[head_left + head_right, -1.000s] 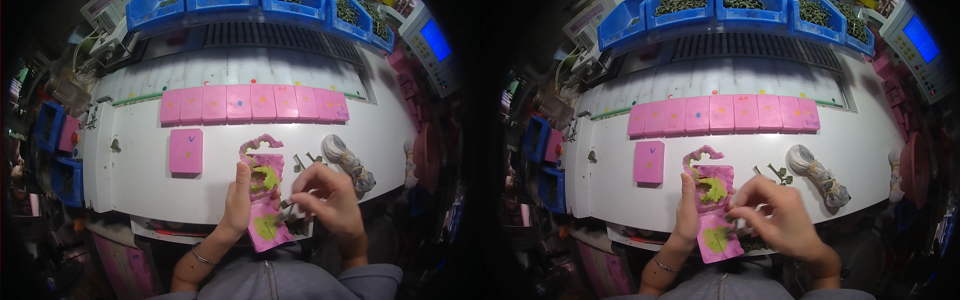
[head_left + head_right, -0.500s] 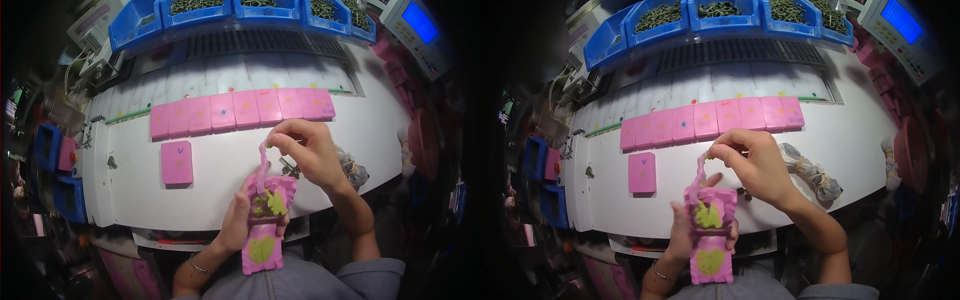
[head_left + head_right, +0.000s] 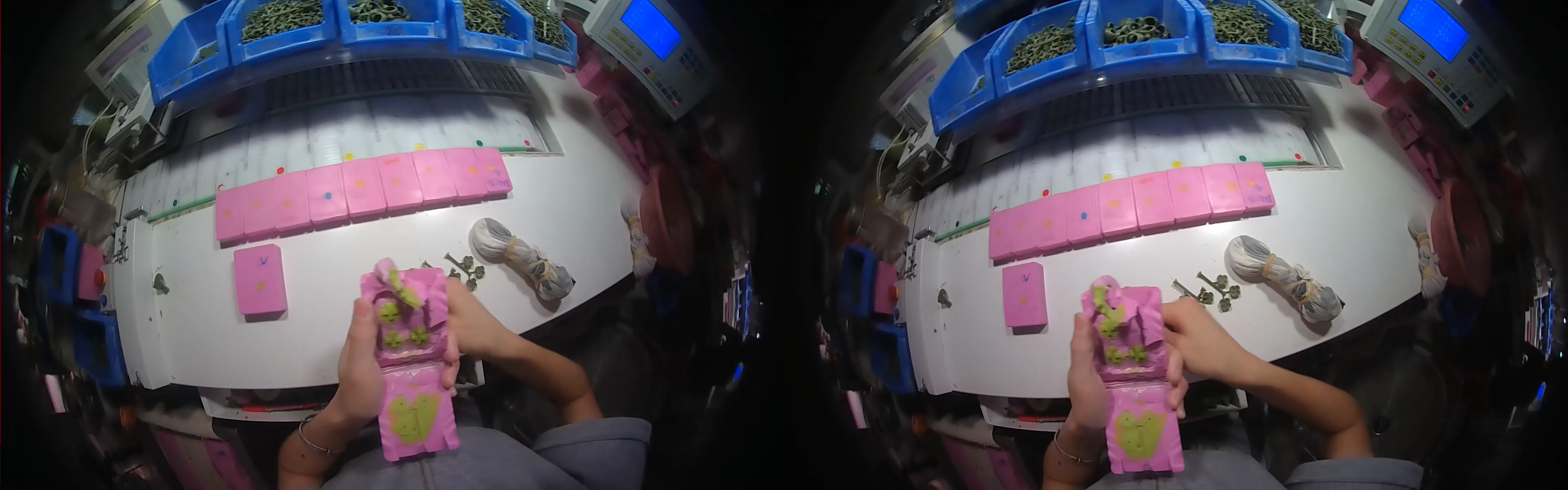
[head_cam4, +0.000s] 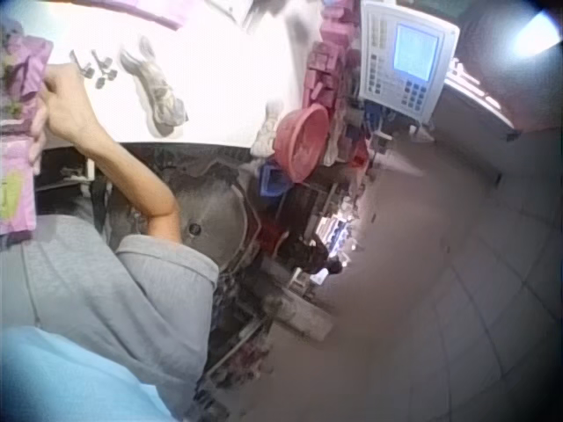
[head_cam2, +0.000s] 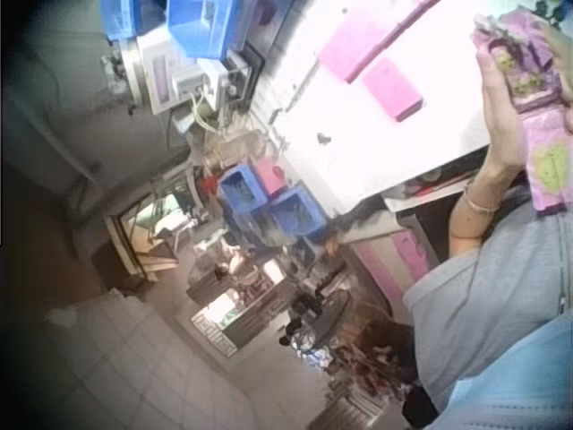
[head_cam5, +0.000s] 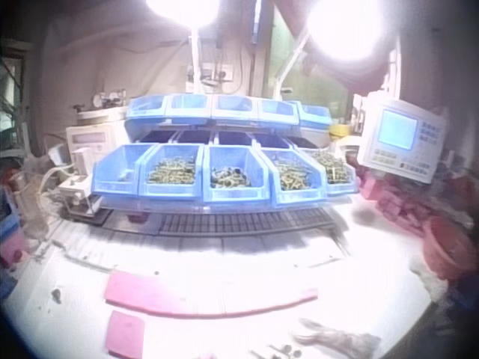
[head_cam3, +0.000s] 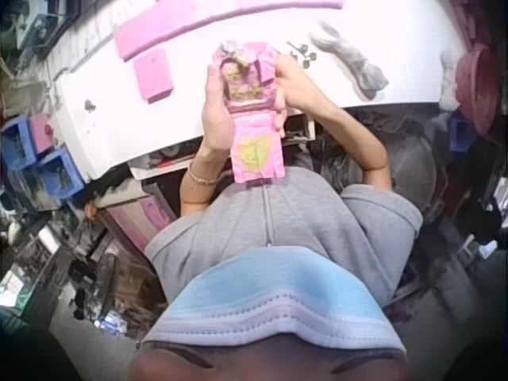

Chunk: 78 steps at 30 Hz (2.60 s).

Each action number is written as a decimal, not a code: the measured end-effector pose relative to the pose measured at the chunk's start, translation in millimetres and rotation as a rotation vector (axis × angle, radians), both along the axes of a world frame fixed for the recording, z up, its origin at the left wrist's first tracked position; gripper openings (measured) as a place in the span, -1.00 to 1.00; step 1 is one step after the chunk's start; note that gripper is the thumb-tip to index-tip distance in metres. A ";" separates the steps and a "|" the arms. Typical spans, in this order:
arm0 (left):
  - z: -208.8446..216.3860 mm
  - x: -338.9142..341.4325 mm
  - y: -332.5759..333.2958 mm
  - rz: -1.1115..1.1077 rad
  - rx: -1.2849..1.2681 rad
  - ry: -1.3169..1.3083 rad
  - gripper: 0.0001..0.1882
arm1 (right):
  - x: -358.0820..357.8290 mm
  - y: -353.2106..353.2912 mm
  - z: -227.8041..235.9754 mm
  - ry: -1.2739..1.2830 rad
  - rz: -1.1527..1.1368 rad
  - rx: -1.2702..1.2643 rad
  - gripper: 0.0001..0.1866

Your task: The person inserts small metal components and green plastic pieces into pink silicone molds, wipes the surface of the molds with a cloth, and organizes them on a workbench.

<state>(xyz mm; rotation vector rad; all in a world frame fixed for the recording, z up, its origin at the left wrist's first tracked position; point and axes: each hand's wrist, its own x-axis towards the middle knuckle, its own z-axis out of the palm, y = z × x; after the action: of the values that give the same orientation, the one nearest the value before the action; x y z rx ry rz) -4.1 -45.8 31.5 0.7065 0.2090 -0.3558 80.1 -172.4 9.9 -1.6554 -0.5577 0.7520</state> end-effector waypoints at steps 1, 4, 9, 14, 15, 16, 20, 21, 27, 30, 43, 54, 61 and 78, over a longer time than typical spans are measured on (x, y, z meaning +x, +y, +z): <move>3.8 0.4 -3.6 0.084 0.059 0.019 -0.10 | -6.8 -6.1 3.3 -0.226 -0.091 -0.027 -0.84; 2.4 2.2 4.3 0.155 0.148 0.022 -0.14 | 5.0 -37.2 12.3 -1.122 -0.294 -0.350 -0.49; -16.8 16.3 6.4 0.208 0.081 0.006 -0.40 | 16.4 -93.3 5.9 -1.064 -0.098 -0.859 -0.32; -27.0 23.4 2.4 0.271 0.125 0.047 -0.50 | -9.9 -61.5 44.8 -1.154 -0.095 -0.475 -0.35; -28.9 23.0 1.9 0.271 0.124 0.046 -0.50 | -16.2 -53.2 47.5 -1.233 -0.212 -0.404 -0.45; -30.5 23.4 0.1 0.302 0.184 0.033 -0.45 | -22.2 -45.9 46.3 -1.236 -0.216 -0.404 -0.45; -41.2 26.1 -2.4 0.373 0.562 -0.170 -0.42 | -31.7 -28.9 31.5 -1.496 -0.013 -0.569 -0.53; -41.6 24.7 -2.4 0.380 0.566 -0.167 -0.42 | -30.2 -27.0 38.6 -1.398 0.030 -0.562 -0.53; -21.9 26.4 -8.2 0.450 0.376 -0.093 -0.61 | -29.5 -30.6 39.5 -1.360 -0.080 -0.436 -0.47; -42.5 25.1 -5.0 0.487 0.559 -0.227 -0.63 | -31.1 -14.4 35.4 -1.338 0.038 -0.508 -0.44; -27.5 19.3 -0.6 0.502 0.548 -0.250 -0.61 | -16.5 -10.1 51.1 -1.013 0.156 -0.383 -0.31; -38.0 29.6 12.4 0.614 0.621 -0.337 -0.45 | -35.1 -28.3 39.8 -0.841 0.411 -0.492 -0.05; -37.6 35.7 11.3 0.665 0.520 -0.340 -0.44 | -40.4 -31.1 46.0 -1.021 0.408 -0.450 -0.22; -34.6 27.9 15.0 0.358 0.156 0.077 -0.27 | -21.1 -15.0 40.8 -1.311 -0.263 -0.064 -0.46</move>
<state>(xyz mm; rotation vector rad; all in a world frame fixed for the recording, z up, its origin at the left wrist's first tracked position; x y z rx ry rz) 23.9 -30.8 -3.1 0.7928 0.4327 -0.0245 59.1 -187.4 50.7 -2.0875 -1.1629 -0.6330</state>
